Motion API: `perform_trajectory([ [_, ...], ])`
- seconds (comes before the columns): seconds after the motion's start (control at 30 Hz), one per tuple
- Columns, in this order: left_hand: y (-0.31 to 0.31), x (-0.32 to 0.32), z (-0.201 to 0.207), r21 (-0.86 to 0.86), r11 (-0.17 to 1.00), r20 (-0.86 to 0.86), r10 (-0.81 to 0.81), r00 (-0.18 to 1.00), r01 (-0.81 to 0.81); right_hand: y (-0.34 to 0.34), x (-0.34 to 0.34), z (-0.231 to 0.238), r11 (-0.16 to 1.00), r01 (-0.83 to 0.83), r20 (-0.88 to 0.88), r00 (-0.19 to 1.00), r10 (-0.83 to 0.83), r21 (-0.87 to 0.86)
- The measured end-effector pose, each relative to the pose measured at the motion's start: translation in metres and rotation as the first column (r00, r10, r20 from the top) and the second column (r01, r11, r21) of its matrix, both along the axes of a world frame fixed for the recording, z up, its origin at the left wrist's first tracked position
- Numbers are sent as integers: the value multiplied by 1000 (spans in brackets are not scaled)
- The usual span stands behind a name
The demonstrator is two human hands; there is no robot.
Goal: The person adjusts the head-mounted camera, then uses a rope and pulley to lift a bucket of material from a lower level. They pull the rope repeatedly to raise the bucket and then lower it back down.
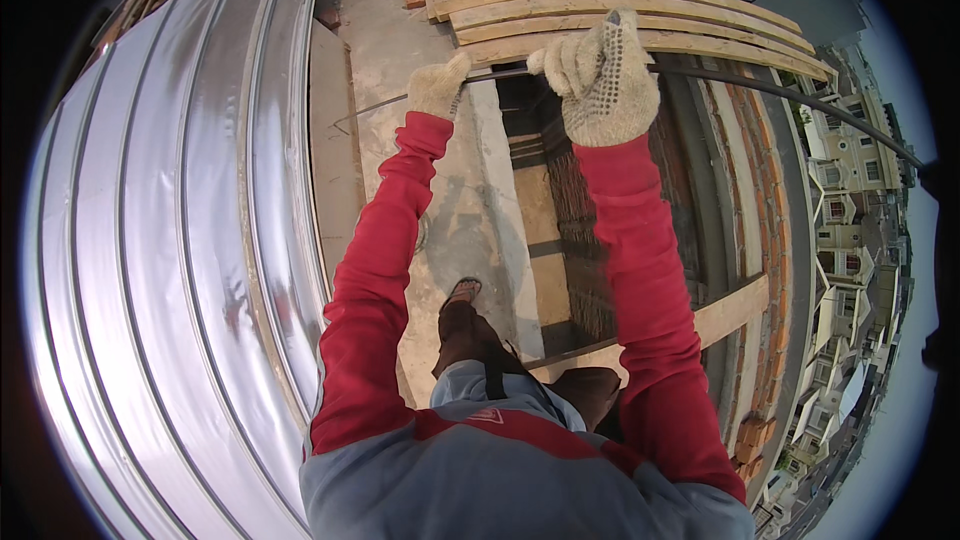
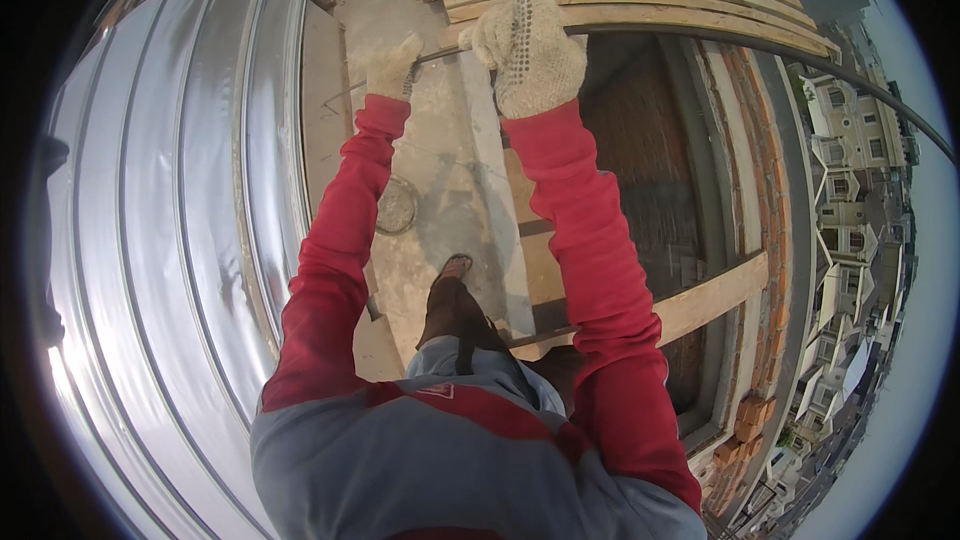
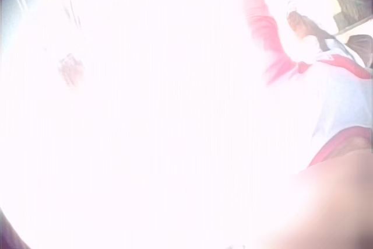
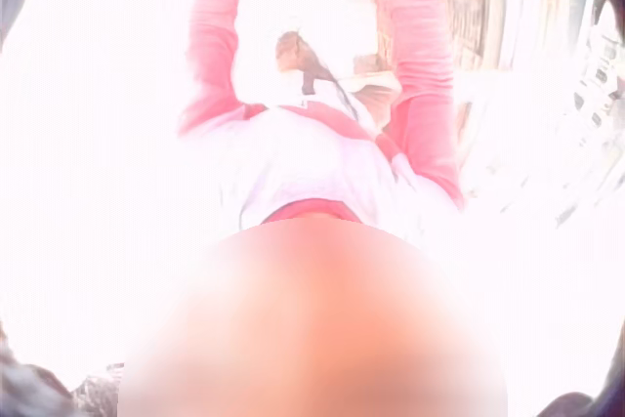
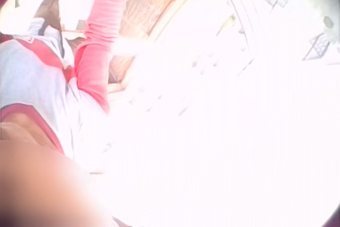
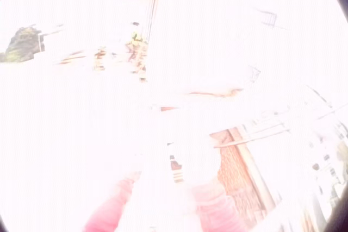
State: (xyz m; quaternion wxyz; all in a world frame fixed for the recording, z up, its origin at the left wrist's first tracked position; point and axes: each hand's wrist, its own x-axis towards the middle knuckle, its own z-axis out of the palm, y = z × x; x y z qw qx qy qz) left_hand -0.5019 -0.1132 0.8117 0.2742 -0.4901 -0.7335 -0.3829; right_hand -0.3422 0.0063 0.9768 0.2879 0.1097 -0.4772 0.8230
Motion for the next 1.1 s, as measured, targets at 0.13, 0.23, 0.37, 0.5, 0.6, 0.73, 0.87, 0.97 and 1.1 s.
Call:
perform_trajectory([
  [0.13,63,58,37,-47,989,-76,-143,987,140,23,70,28,981,133,-88,989,-122,142],
  [0.23,115,111,61,-133,955,-51,-273,961,265,40,135,56,939,279,-51,960,-274,199],
  [0.37,184,195,78,-93,847,-49,-528,848,523,52,219,90,832,444,-15,885,-466,332],
  [0.5,243,281,60,-128,665,-57,-746,664,736,38,304,104,666,643,-47,732,-680,378],
  [0.6,274,346,28,-295,455,32,-874,485,840,1,367,110,558,755,-19,600,-800,345],
  [0.73,281,440,-11,-16,175,632,-761,145,984,-64,426,115,324,882,-33,356,-934,342],
  [0.87,270,510,-32,17,168,905,-423,56,986,-101,464,114,43,943,-90,77,-993,329],
  [0.97,262,542,-51,24,59,927,-374,0,998,-97,488,97,94,949,25,91,-996,300],
  [1.1,247,594,-89,174,-138,927,-310,-210,975,-63,526,47,25,968,106,-2,-994,249],
])
